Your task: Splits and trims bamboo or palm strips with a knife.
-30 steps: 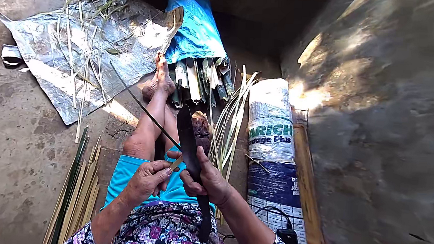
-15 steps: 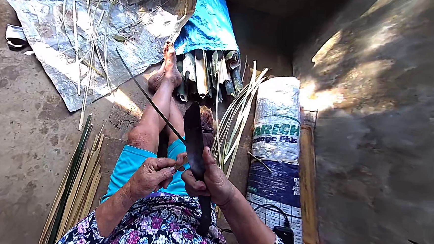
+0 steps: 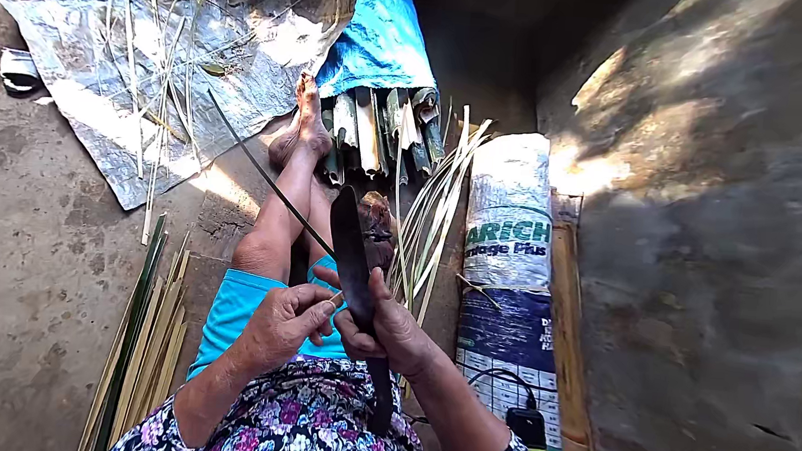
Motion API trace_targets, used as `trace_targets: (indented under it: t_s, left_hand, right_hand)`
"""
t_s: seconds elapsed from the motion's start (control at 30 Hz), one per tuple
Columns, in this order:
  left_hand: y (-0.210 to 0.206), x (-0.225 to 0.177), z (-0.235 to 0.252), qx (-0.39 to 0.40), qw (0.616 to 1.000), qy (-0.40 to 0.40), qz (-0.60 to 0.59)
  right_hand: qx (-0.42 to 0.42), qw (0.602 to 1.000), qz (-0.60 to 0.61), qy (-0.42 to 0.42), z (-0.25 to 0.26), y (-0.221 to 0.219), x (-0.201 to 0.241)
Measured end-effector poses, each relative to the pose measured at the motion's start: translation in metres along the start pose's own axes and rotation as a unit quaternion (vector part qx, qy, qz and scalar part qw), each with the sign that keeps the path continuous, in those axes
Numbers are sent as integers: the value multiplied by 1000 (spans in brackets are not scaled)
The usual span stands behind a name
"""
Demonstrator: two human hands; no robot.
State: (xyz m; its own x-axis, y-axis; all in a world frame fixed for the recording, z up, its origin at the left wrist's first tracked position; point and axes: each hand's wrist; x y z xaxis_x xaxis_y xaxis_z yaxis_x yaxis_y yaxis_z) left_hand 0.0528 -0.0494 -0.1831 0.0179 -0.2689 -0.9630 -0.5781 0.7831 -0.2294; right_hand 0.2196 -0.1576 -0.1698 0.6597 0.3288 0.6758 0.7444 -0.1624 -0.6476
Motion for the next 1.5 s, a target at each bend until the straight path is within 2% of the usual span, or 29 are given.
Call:
trace_targets:
  t_s: [0.07,0.2,0.4,0.57,0.7,0.87,1.1,1.3,1.5]
  left_hand:
    - [-1,-4,2,-26,999,17,10]
    - [0,-1,0,-57,993,80,-61]
    - [2,6,-3,-122,989,40,-71]
    - [0,6,-3,-107,991,40,-66]
    - [-3,7,-3,-113,991,39,-68]
    - [-6,7,-3,-136,989,42,-44]
    - [-7,5,-5,-129,990,32,-43]
    - [-13,6,-4,-164,986,36,-20]
    - [-11,7,-3,-120,990,28,-71]
  right_hand:
    - [-18,1000,16,16,1,-2,-1]
    - [-46,998,40,33,0,10,-2]
    - [-50,996,59,-35,6,11,3]
    - [42,994,77,-62,9,9,2]
    - [78,991,82,-71,13,9,-1]
    - [70,991,90,-68,13,9,-1]
    - [80,991,80,-65,12,9,-1]
    - [70,991,65,-94,13,11,-1]
    - [90,989,69,-90,11,13,0]
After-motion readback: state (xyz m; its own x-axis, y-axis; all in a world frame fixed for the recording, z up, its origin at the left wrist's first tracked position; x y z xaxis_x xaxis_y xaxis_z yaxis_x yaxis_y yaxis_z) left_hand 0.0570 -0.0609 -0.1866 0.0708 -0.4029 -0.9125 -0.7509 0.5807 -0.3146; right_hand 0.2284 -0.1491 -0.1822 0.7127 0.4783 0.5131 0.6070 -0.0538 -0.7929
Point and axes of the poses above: each hand's wrist, its own z-axis towards the middle knuckle, its own y-axis out of the back of the hand, x = y × z, and after that the axes turned 5 degrees about -x, right-handed
